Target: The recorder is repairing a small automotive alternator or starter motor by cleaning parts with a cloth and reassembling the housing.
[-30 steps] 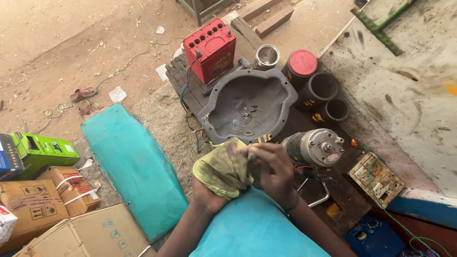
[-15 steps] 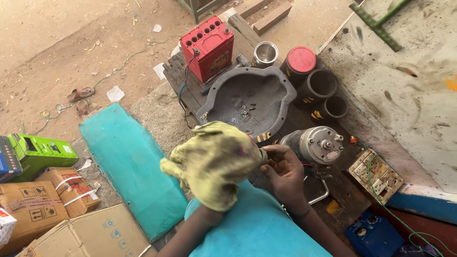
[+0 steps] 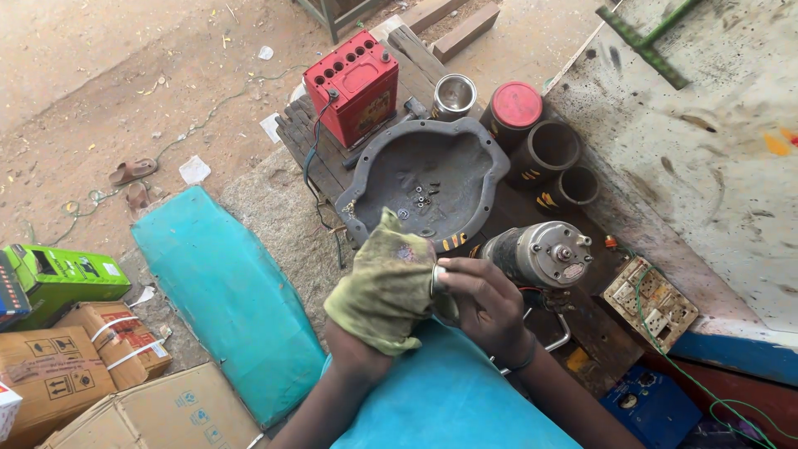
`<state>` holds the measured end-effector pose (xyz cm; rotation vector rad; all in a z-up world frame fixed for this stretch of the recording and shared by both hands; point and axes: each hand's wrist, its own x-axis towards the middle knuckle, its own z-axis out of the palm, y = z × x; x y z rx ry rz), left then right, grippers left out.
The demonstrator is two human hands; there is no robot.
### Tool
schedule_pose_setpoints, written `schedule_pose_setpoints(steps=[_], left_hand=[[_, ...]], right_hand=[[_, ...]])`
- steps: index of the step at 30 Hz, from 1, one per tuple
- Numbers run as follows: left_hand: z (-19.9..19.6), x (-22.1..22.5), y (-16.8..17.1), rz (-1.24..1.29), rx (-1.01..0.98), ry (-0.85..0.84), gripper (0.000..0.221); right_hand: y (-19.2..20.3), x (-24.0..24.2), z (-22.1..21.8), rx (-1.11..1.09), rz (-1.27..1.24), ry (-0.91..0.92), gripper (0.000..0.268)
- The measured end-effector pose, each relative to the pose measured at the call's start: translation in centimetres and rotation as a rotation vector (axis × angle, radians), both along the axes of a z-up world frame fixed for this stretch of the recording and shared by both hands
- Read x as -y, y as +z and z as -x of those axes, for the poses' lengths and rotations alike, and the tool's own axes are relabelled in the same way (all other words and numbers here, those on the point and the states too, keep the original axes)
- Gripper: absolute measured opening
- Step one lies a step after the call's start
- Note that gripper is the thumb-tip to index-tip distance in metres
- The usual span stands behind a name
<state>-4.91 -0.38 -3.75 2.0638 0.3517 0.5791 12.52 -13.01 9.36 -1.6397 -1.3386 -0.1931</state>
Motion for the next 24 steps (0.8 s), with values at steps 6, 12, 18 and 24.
schedule_pose_setpoints(steps=[6,12,18,24], left_hand=[[0.5,1.6,-6.4,0.1,-0.097,-0.059,0.047],[-1.3,1.4,-3.7,-0.13,-0.243,-0.082,0.057],[-2.5,1.4,0.5,-0.289,-0.105,-0.172,0.061],[-2.3,2.1,-5.2,0.195,0.068,0.012,0.06]], right_hand=[[-2.1,0.8,0.8,-0.56,0.012,0.01,0.032],[-7.3,1.3,1.1,-1.326,-0.213,0.135,0.03],[-6.4,0.0,1.2,-1.351,-0.078,-0.074,0.055],[-12.6,2.7,0.2,-1.202,0.005,-0.125,0.062]])
